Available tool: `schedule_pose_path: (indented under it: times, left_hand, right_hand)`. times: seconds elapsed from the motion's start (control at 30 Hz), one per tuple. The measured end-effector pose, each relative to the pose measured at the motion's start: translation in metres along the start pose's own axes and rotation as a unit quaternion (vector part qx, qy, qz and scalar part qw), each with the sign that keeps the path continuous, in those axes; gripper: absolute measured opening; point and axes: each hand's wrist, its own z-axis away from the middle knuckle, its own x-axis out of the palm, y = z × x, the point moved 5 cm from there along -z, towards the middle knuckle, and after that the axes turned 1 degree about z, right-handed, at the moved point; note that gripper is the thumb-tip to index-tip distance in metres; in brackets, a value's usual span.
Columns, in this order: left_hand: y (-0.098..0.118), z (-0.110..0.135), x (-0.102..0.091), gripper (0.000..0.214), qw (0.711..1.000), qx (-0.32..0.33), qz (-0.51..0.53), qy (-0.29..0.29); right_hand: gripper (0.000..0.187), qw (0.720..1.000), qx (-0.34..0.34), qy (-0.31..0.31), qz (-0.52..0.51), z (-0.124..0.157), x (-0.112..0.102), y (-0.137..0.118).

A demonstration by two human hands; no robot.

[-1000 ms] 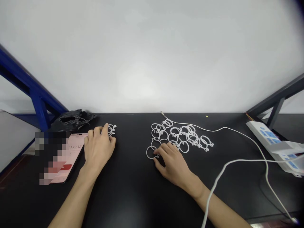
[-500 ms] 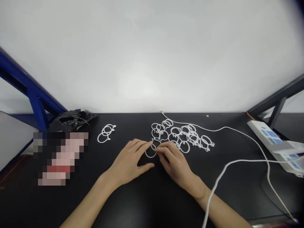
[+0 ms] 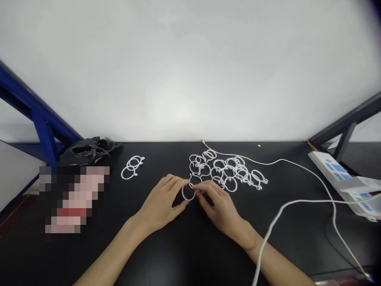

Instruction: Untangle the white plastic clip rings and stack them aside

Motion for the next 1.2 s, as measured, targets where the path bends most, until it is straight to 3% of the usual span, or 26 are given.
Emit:
schedule_pose_path:
  times: [0.17, 0.33, 0.43, 0.57, 0.67, 0.77, 1.2]
  left_hand:
    - [0.0, 0.0, 0.002, 0.049, 1.0, 0.0, -0.003, -0.012]
    - [0.001, -0.001, 0.003, 0.033, 1.0, 0.004, -0.004, -0.01]
    - [-0.003, -0.002, -0.003, 0.031, 1.0, -0.001, -0.026, -0.001]
    - [-0.033, 0.002, -0.03, 0.03, 0.982, -0.097, -0.144, 0.08]
    - [-0.064, 0.012, -0.051, 0.034, 0.945, -0.197, -0.233, 0.122]
    - [-0.083, 0.022, -0.058, 0.035, 0.923, -0.252, -0.272, 0.106]
    - [-0.09, 0.029, -0.061, 0.05, 0.917, -0.275, -0.278, 0.078]
  right_hand:
    - [0.016, 1.0, 0.008, -0.005, -0.021, 0.0, -0.001, -0.001]
    - [0.014, 0.999, 0.012, -0.015, -0.026, 0.0, 0.002, 0.0]
    - [0.021, 1.0, -0.002, -0.02, 0.019, -0.002, 0.004, -0.001]
    - [0.037, 0.99, 0.013, -0.014, 0.139, -0.004, 0.006, 0.003]
    - [0.029, 0.98, 0.031, -0.02, 0.197, -0.004, 0.008, 0.009]
    - [0.015, 0.977, 0.034, -0.015, 0.212, -0.002, 0.009, 0.012]
    - [0.012, 0.98, 0.052, 0.019, 0.192, -0.003, 0.003, 0.011]
